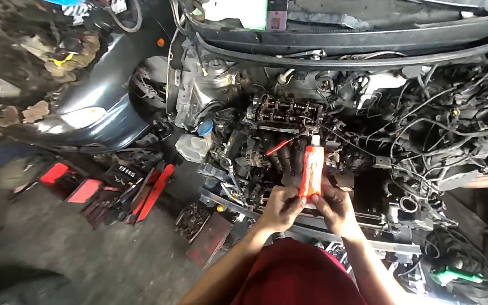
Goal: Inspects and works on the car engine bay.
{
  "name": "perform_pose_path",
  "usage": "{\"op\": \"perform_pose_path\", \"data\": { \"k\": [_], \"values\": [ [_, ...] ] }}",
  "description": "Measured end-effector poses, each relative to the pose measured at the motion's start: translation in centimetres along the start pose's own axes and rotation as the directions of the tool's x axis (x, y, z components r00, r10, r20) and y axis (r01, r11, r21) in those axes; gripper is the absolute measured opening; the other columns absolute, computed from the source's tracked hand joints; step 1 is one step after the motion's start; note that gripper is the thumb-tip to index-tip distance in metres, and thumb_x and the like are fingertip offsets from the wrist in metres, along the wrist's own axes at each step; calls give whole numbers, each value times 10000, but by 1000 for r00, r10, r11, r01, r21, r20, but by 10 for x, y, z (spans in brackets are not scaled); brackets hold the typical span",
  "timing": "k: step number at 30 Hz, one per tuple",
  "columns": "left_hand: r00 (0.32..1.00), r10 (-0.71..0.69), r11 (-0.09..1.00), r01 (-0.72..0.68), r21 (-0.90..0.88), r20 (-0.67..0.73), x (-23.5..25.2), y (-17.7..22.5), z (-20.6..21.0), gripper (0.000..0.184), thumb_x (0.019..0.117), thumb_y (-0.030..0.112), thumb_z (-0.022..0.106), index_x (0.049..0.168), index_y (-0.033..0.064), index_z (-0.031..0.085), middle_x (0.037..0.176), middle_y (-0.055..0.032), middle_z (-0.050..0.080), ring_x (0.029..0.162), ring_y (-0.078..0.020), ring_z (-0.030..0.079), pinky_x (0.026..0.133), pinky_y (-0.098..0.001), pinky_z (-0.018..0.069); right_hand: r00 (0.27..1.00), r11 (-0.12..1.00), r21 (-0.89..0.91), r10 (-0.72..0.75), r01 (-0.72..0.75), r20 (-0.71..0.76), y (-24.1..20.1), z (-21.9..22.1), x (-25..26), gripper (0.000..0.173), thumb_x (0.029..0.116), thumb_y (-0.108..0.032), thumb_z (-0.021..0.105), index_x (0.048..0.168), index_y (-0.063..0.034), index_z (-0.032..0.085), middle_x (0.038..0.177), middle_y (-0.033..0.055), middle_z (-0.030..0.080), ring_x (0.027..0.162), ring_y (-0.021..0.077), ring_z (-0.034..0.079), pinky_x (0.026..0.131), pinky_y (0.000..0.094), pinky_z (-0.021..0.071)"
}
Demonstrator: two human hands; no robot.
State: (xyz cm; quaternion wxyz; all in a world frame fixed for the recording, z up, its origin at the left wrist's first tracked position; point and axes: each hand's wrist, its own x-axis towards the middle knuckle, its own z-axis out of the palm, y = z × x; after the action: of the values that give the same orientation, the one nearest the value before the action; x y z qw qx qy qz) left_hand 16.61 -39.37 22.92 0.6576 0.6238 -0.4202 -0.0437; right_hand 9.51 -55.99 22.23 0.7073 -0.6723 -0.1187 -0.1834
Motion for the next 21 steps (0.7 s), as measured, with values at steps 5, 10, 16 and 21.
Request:
{"op": "perform_pose_path", "data": {
  "k": [5, 10, 16, 21],
  "values": [
    [982, -128, 922, 67, 381, 137, 4, 8, -11, 347, 1061, 252, 517, 930, -21, 684, 803, -86, 676, 751, -56, 641, 726, -207, 539, 995, 953, -303, 2, 29, 101, 1, -16, 1, 310, 1036, -244, 552, 1034, 31, 694, 915, 15, 710, 813, -24, 647, 745, 177, 560],
    [994, -73, 943, 42, 331, 82, 1, 2, -1, 302, 1038, 201, 531, 928, -42, 673, 792, -83, 676, 744, -23, 637, 721, -171, 530, 996, 974, -225, 42, -22, 84, -2, -15, -1, 330, 1056, -258, 543, 1140, 43, 649, 1008, -13, 720, 908, -33, 674, 820, 179, 585],
    [999, -36, 978, 33, 207, 10, -15, -7, 4, 229, 991, 140, 569, 910, -56, 656, 774, -47, 668, 718, 38, 610, 692, -131, 516, 1000, 992, -127, 15, -17, -10, 7, 2, -11, 162, 1002, -165, 598, 1004, -15, 661, 825, -86, 690, 712, -70, 625, 645, 138, 542],
    [993, -98, 966, 78, 247, 69, -31, -11, -7, 263, 1012, 176, 558, 894, -39, 654, 760, -52, 655, 708, 18, 605, 678, -144, 510, 980, 988, -45, 153, -149, 129, 12, -8, -15, 270, 981, -220, 682, 1105, 19, 668, 938, -19, 737, 822, 19, 697, 754, 222, 606]
  ]
}}
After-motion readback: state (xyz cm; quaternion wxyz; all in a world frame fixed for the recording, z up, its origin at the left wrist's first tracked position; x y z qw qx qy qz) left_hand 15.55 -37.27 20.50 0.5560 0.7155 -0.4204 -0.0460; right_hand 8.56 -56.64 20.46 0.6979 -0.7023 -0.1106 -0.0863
